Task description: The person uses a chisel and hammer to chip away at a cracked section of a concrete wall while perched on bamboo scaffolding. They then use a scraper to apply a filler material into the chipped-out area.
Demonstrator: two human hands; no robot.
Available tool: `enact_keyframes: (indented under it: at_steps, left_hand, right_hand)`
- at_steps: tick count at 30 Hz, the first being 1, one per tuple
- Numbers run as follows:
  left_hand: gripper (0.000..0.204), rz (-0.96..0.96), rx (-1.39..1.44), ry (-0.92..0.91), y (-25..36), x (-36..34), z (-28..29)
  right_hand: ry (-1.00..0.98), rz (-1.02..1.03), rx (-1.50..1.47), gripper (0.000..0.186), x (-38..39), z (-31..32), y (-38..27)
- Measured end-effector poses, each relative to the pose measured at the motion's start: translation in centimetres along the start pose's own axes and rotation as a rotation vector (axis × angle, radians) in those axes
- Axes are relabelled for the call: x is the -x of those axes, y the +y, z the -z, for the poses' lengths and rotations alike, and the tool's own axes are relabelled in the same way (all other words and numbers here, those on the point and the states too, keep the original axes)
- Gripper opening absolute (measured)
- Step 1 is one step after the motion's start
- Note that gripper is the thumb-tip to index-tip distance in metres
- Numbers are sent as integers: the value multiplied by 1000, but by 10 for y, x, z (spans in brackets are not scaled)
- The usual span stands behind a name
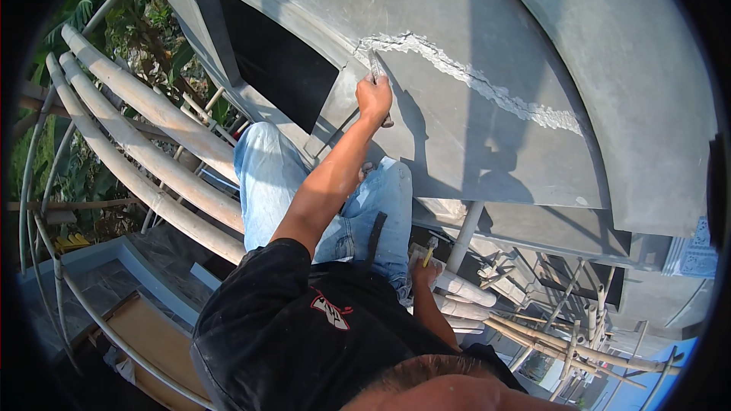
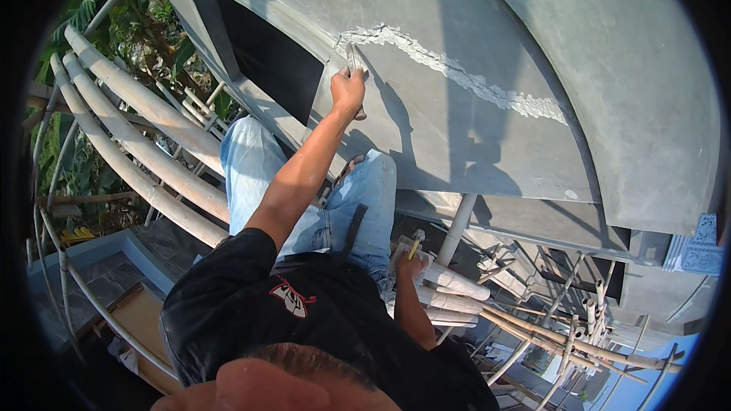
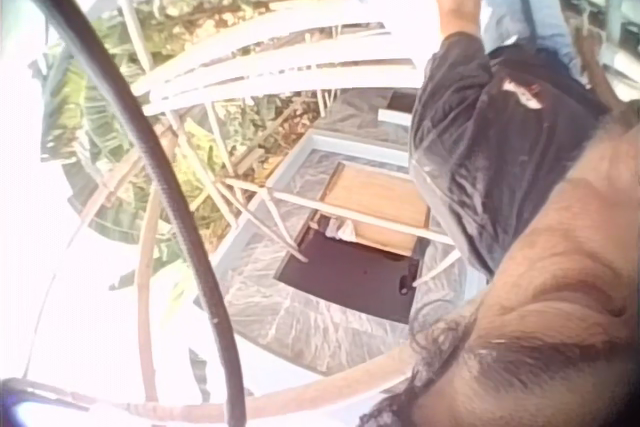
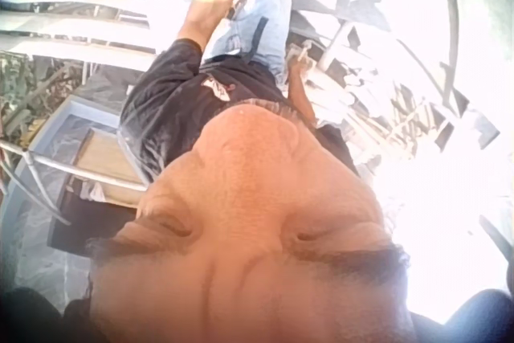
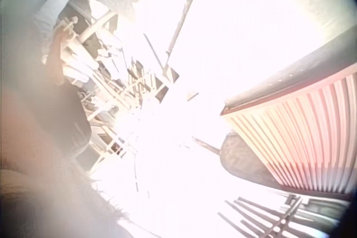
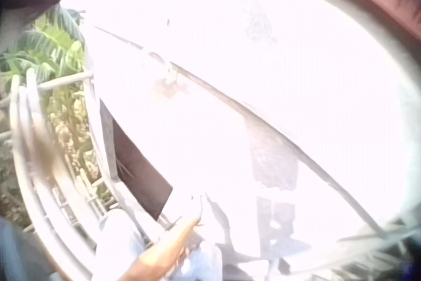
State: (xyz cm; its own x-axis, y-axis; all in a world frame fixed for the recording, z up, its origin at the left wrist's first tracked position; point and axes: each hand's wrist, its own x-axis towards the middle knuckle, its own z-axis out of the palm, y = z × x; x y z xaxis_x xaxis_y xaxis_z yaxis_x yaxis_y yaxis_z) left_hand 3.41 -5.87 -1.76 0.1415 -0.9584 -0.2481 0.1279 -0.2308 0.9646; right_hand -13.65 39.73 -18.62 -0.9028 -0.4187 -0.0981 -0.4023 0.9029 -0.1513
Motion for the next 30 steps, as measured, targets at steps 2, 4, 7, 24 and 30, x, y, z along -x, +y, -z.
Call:
enact_keyframes:
  at_steps: [2,4,7,24,30]
  left_hand:
    - [28,-67,-71,-38,-3,-3,-1]
    - [27,-138,-115,-102,-6,3,-2]
    - [27,-261,-44,-147,-11,19,2]
    - [26,-338,-118,-125,4,5,7]
    - [25,-231,-169,-33,-9,-13,11]
  right_hand:
    - [-10,15,16,47,1,2,-1]
    - [-35,16,7,47,2,3,1]
    - [-34,15,51,46,1,2,3]
    - [-57,-2,35,44,2,0,8]
    - [-90,-8,29,44,0,6,-1]
